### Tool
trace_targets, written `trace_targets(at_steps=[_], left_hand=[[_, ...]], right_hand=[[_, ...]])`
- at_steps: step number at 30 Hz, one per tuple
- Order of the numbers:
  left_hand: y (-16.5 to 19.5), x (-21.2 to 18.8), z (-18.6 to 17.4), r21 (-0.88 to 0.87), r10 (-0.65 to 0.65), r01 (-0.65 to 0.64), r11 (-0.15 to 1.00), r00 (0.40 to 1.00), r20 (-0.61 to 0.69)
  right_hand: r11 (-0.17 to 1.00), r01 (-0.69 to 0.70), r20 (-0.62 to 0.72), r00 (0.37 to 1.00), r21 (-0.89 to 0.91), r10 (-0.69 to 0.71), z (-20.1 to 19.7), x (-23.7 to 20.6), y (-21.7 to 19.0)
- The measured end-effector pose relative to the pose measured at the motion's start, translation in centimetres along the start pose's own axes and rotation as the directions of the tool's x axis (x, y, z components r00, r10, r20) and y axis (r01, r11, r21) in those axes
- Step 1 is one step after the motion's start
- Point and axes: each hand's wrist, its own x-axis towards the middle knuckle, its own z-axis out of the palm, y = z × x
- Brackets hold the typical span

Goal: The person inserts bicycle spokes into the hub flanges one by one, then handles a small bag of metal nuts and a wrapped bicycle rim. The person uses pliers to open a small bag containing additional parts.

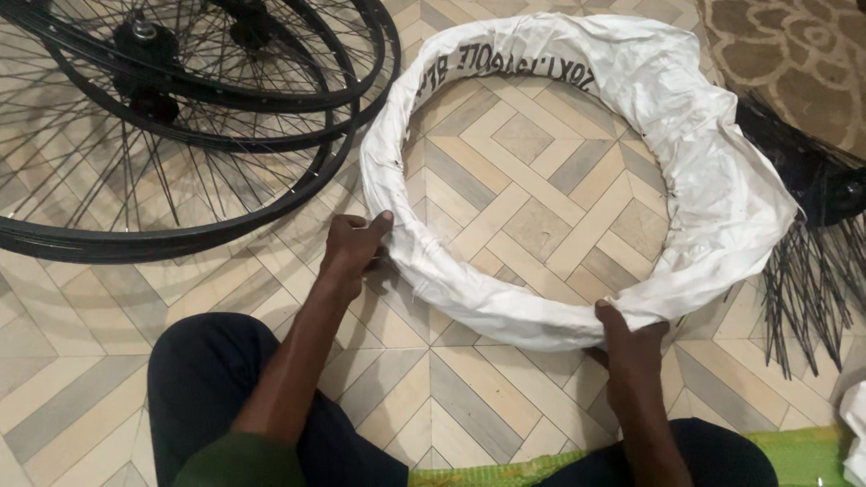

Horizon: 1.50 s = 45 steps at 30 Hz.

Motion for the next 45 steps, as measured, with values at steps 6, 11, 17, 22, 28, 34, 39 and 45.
trace_targets(at_steps=[6, 11, 17, 22, 28, 34, 39, 45], left_hand=[[-1.8, 1.1, -0.4, -0.046, 0.071, -0.067, 0.997, 0.993, 0.090], [-0.7, 0.2, -1.7, -0.193, -0.006, 0.018, 0.981, 0.998, 0.064], [0.1, -3.5, -3.6, -0.244, 0.104, -0.077, 0.967, 0.990, 0.096], [-1.9, -9.2, -0.6, -0.138, 0.163, -0.135, 0.981, 0.963, 0.213], [-2.7, -13.6, 2.5, 0.151, 0.037, -0.126, 0.981, 0.873, 0.486], [-0.2, -10.4, 1.5, 0.105, 0.050, -0.052, 0.993, 0.999, 0.016], [1.5, -4.1, 1.8, 0.272, 0.167, -0.167, 0.948, 0.986, 0.025], [-0.3, -1.8, -0.1, -0.092, 0.156, -0.158, 0.983, 0.987, -0.027]], right_hand=[[0.143, 0.698, 0.494, 0.622, -0.702, -0.607, -3.3, 1.6, 2.9], [0.271, 0.662, 0.483, 0.717, -0.699, -0.503, -4.8, 4.3, 3.4], [0.998, -0.056, 0.215, 0.975, -0.015, 0.058, -6.0, 10.6, 3.8], [0.576, 0.475, 0.444, 0.872, -0.665, -0.207, -9.2, 15.1, 0.5], [0.989, 0.147, 0.115, 0.983, -0.003, -0.145, -8.7, 17.1, -2.5], [0.994, 0.055, -0.196, 0.978, -0.092, -0.072, -4.0, 8.8, 0.5], [0.997, -0.056, -0.207, 0.977, -0.051, 0.044, -0.3, 2.9, 2.5], [0.758, 0.344, 0.127, 0.935, -0.554, -0.331, -2.7, 2.8, 2.9]])
